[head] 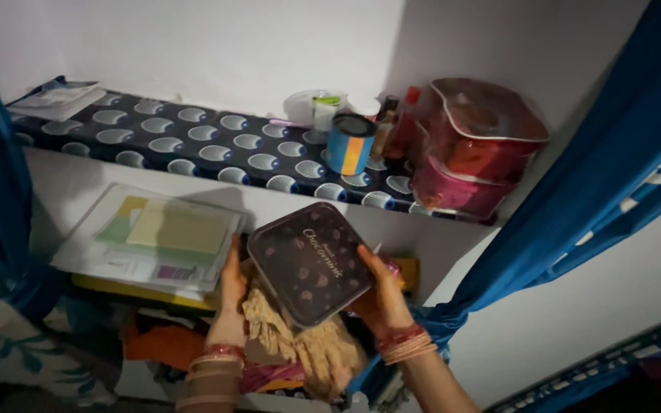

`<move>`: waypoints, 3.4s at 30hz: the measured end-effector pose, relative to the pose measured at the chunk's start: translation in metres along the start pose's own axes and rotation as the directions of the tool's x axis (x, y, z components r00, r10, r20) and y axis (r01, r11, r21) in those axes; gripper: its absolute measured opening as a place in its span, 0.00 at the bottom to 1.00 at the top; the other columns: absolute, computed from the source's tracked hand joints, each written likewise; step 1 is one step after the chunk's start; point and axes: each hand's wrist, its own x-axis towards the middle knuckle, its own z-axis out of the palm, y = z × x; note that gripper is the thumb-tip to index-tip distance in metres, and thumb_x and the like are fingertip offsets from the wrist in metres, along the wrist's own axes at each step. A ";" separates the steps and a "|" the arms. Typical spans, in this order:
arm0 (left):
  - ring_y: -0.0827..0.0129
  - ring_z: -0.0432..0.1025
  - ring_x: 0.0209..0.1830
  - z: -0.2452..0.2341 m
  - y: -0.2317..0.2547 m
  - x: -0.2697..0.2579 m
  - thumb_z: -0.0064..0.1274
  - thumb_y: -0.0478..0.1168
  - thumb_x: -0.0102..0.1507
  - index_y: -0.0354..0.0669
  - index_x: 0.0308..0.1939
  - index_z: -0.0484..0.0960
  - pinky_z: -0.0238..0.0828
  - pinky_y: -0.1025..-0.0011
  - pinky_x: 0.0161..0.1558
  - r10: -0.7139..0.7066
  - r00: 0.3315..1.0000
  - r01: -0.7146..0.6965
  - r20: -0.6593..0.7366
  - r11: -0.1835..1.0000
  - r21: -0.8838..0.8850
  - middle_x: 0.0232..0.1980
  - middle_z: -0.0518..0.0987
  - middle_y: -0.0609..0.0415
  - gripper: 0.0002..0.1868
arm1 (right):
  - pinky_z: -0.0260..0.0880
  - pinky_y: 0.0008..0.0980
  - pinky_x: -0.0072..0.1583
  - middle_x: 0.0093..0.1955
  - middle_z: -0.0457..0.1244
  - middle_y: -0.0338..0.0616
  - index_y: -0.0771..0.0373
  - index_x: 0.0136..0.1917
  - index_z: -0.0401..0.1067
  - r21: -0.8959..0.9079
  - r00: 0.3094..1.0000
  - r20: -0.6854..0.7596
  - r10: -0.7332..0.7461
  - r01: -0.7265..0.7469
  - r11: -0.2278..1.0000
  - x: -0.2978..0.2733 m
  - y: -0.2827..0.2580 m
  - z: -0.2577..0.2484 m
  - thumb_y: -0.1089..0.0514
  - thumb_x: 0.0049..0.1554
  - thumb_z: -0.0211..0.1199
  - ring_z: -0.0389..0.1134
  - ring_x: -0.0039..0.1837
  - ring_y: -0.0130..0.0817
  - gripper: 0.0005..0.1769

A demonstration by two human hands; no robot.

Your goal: The person sorts various small items including sachets, plastic containers, and small boxes from a low shelf into a clear plastic bin by hand.

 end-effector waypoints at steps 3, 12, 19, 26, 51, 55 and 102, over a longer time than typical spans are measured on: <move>0.64 0.74 0.55 0.031 0.012 -0.016 0.44 0.59 0.66 0.47 0.75 0.65 0.70 0.66 0.56 0.117 0.981 -0.129 0.154 0.989 0.070 0.62 0.77 0.49 0.36 | 0.73 0.55 0.60 0.57 0.71 0.46 0.56 0.64 0.71 -0.091 0.999 -0.023 -0.036 0.034 0.995 -0.026 -0.043 0.018 0.39 0.56 0.57 0.73 0.58 0.45 0.28; 0.64 0.78 0.43 0.206 0.080 -0.077 0.53 0.56 0.64 0.47 0.79 0.57 0.75 0.66 0.47 -0.125 0.800 -0.059 0.587 0.957 0.285 0.43 0.81 0.42 0.43 | 0.55 0.73 0.71 0.73 0.59 0.55 0.53 0.72 0.63 -0.383 0.844 0.071 -0.531 0.515 0.767 -0.096 -0.238 0.074 0.36 0.57 0.49 0.57 0.74 0.58 0.35; 0.70 0.81 0.36 0.344 0.057 0.011 0.48 0.63 0.65 0.47 0.82 0.46 0.72 0.75 0.42 -0.099 0.652 -0.378 0.752 0.817 0.436 0.66 0.77 0.45 0.50 | 0.53 0.75 0.72 0.77 0.59 0.40 0.47 0.72 0.63 -0.390 0.896 -0.015 -0.443 0.403 0.828 -0.034 -0.340 0.042 0.37 0.57 0.46 0.57 0.79 0.50 0.33; 0.62 0.83 0.41 0.397 0.000 0.079 0.36 0.76 0.59 0.48 0.81 0.47 0.71 0.64 0.57 -0.195 0.664 -0.330 0.722 0.790 0.517 0.81 0.53 0.49 0.55 | 0.44 0.67 0.75 0.82 0.51 0.47 0.52 0.79 0.59 -0.356 0.840 -0.284 -0.462 0.355 0.865 0.043 -0.376 -0.018 0.27 0.59 0.45 0.49 0.81 0.52 0.44; 0.69 0.78 0.40 0.320 0.013 0.052 0.46 0.80 0.57 0.35 0.73 0.67 0.73 0.66 0.44 0.083 0.793 -0.265 0.604 0.939 0.218 0.52 0.76 0.51 0.58 | 0.49 0.43 0.83 0.83 0.50 0.53 0.62 0.83 0.55 -0.586 0.037 0.701 -0.712 0.599 -0.546 -0.011 -0.182 0.003 0.46 0.67 0.64 0.50 0.86 0.48 0.39; 0.61 0.75 0.36 0.265 0.017 0.014 0.53 0.75 0.58 0.30 0.61 0.78 0.72 0.68 0.41 -0.052 0.769 0.074 0.637 0.997 -0.008 0.37 0.80 0.44 0.50 | 0.42 0.50 0.86 0.89 0.23 0.54 0.53 0.85 0.47 -0.479 0.148 0.830 -0.538 0.683 -0.551 -0.010 -0.074 -0.007 0.35 0.51 0.73 0.33 0.88 0.56 0.60; 0.61 0.81 0.41 0.000 -0.348 0.150 0.61 0.45 0.64 0.39 0.48 0.81 0.76 0.68 0.43 0.188 0.893 -0.444 0.408 0.505 0.740 0.43 0.84 0.46 0.16 | 0.62 0.45 0.67 0.73 0.56 0.59 0.62 0.82 0.48 -0.774 0.781 -0.620 -0.075 -0.624 -0.103 0.298 0.253 -0.394 0.53 0.61 0.58 0.61 0.70 0.50 0.40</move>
